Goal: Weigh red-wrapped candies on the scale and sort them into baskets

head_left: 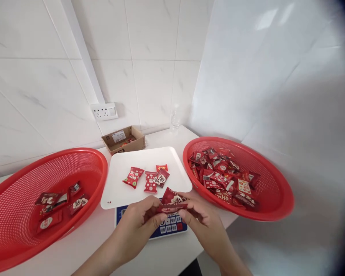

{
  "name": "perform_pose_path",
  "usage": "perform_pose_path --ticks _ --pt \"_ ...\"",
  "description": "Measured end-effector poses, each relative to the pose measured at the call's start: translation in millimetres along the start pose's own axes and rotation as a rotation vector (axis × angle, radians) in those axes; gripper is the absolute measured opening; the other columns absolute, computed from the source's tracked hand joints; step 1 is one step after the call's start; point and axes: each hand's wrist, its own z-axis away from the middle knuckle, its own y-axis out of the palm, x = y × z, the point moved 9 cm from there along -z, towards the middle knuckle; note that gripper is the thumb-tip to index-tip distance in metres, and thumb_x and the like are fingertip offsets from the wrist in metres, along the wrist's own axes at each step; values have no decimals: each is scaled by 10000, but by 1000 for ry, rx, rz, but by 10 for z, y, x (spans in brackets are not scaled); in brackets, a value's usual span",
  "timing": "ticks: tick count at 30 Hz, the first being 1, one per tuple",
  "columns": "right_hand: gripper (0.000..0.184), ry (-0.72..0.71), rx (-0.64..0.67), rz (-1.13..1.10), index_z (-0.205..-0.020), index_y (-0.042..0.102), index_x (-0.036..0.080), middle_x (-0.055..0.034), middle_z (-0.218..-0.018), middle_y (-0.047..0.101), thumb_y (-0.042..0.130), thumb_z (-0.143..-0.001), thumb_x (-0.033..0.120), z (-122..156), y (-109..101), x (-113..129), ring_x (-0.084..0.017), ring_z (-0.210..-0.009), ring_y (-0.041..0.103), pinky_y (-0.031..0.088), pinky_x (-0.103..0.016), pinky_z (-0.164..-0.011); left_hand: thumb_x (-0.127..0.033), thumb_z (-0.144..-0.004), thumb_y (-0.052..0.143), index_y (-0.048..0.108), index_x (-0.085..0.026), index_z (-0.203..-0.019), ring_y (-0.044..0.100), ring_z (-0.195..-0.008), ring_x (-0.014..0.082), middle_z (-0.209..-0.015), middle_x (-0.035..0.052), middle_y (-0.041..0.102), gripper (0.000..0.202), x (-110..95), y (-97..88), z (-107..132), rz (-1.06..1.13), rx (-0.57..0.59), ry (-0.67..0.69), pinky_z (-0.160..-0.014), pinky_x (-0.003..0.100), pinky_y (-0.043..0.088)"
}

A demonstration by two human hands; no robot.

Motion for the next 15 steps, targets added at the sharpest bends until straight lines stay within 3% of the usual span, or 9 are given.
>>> perform_pose_path --ticks 3,5,7,11,15 --pt "269 -29 -133 96 -972 766 243 -110 -1267 668 602 -871 431 25 -246 -106 -269 -1110 650 586 -330 -790 -454 -855 528 523 -218 -711 484 -595 134 -627 -35 527 276 99 -283 21 -166 -248 8 -540 221 389" --pt "281 -74 -245 170 -985 761 251 -103 -1281 660 575 -885 437 50 -484 -128 -276 -1129 639 576 -367 -847 -450 -873 509 548 -223 -729 519 -604 142 -640 -27 563 271 162 -491 58 -304 -413 7 -566 229 410" --pt "275 -118 -332 258 -988 758 258 -95 -1268 667 566 -891 429 73 -713 -112 -288 -1162 619 538 -417 -938 -440 -892 494 584 -227 -777 542 -631 150 -703 -8 611 258 223 -624 75 -411 -505 0 -602 241 413" --pt "282 -115 -402 430 -1040 749 280 -75 -1273 664 560 -889 426 62 -1050 -99 -309 -1205 592 527 -439 -962 -404 -900 495 652 -251 -896 611 -688 170 -840 15 698 219 289 -660 25 -617 -552 -12 -584 248 397" --pt "327 -141 -273 528 -1131 726 295 -62 -1302 650 567 -881 432 -23 -1101 -149 -312 -1250 561 527 -440 -978 -431 -898 521 676 -281 -987 657 -719 183 -854 6 720 234 275 -532 -31 -755 -542 -9 -559 242 422"
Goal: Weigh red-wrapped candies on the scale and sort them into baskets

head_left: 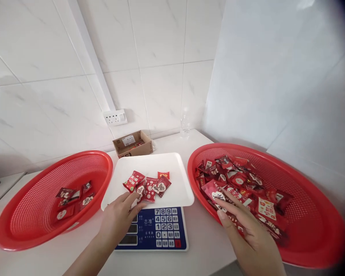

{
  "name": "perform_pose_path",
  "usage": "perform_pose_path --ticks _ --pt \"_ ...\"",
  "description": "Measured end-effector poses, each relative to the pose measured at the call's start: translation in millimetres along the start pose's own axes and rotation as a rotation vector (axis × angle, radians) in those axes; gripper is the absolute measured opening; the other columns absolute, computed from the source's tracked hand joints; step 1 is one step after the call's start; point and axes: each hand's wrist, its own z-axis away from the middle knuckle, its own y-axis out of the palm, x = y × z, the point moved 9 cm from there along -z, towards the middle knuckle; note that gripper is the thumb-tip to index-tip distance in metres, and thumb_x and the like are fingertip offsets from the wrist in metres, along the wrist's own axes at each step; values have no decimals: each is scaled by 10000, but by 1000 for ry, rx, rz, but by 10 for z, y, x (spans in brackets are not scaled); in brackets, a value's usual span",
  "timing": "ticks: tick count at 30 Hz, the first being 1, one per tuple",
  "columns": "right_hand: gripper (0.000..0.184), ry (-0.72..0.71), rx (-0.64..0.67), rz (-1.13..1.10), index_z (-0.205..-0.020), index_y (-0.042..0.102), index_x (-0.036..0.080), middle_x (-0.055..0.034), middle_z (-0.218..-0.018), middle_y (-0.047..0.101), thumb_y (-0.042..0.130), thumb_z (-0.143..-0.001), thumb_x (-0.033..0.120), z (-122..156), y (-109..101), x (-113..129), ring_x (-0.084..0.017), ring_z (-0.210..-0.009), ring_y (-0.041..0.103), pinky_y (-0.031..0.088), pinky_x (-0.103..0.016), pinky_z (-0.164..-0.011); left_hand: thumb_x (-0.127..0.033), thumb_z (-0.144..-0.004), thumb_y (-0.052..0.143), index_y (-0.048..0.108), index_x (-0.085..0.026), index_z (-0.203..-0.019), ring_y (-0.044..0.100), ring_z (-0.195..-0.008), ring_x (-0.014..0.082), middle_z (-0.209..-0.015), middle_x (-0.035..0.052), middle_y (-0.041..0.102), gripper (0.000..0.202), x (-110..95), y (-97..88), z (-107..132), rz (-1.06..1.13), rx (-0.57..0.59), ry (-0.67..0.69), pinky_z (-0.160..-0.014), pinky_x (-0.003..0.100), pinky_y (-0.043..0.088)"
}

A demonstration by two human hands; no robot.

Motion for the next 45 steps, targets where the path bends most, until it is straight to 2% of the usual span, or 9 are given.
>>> perform_pose_path --ticks 3,6,10,17,21,24,32,38,45 --pt "375 -19 82 16 -1202 694 299 -57 -1374 597 570 -879 443 -9 52 -73 -310 -1279 537 511 -446 -1008 -486 -902 510 673 -269 -1025 681 -807 216 -903 42 726 298 -83 3 10 -53 -15 13 -609 265 486" --pt "395 -55 187 5 -1229 680 303 -52 -1398 575 567 -881 451 1 114 -121 -307 -1282 536 514 -429 -1009 -519 -898 498 630 -242 -1166 630 -1080 294 -1156 127 680 408 -169 1 -38 -68 -17 37 -855 388 530" --pt "406 -70 276 -3 -1245 670 310 -45 -1415 557 558 -884 458 -21 138 -190 -297 -1290 528 505 -414 -1013 -532 -869 541 465 -244 -1390 297 -1429 365 -1530 155 376 600 -285 142 -227 -55 83 100 -1108 576 341" --pt "394 51 320 -134 -1151 727 293 -62 -1377 591 563 -865 510 -73 141 -167 -285 -1296 524 444 -427 -1065 -574 -890 472 378 -317 -1457 96 -1476 410 -1602 159 224 629 -500 416 -575 -26 337 231 -1108 719 138" --pt "405 142 289 -224 -1074 760 274 -69 -1350 615 582 -833 546 -83 111 -175 -288 -1294 526 423 -419 -1081 -587 -871 502 526 -399 -1335 168 -1464 407 -1579 96 316 501 -632 503 -634 -20 434 343 -1099 738 96" --pt "413 165 306 -228 -1052 771 268 -69 -1331 631 579 -819 550 -84 119 -189 -285 -1276 545 436 -389 -1068 -519 -879 533 575 -323 -1291 217 -1459 379 -1537 111 397 459 -601 544 -690 -31 436 341 -1130 690 131" --pt "381 235 211 -230 -988 784 264 -61 -1259 682 572 -806 523 -73 76 -227 -282 -1246 573 466 -365 -1044 -537 -935 389 398 -191 -1429 190 -1479 297 -1564 136 340 603 -193 148 -622 -1 275 155 -1174 537 251" --pt "442 292 174 -160 -934 797 246 -87 -1159 730 613 -713 583 -106 36 -301 -322 -1160 632 501 -406 -1002 -538 -945 341 319 -208 -1468 266 -1455 298 -1558 134 351 619 425 -390 -85 39 98 -24 -1141 528 325" --pt "507 369 67 -85 -927 798 245 -78 -1146 734 603 -656 627 -147 19 -288 -350 -1163 625 511 -448 -988 -587 -915 368 305 -269 -1478 183 -1482 287 -1583 64 313 649 1167 -588 428 30 60 -159 -1140 546 309"
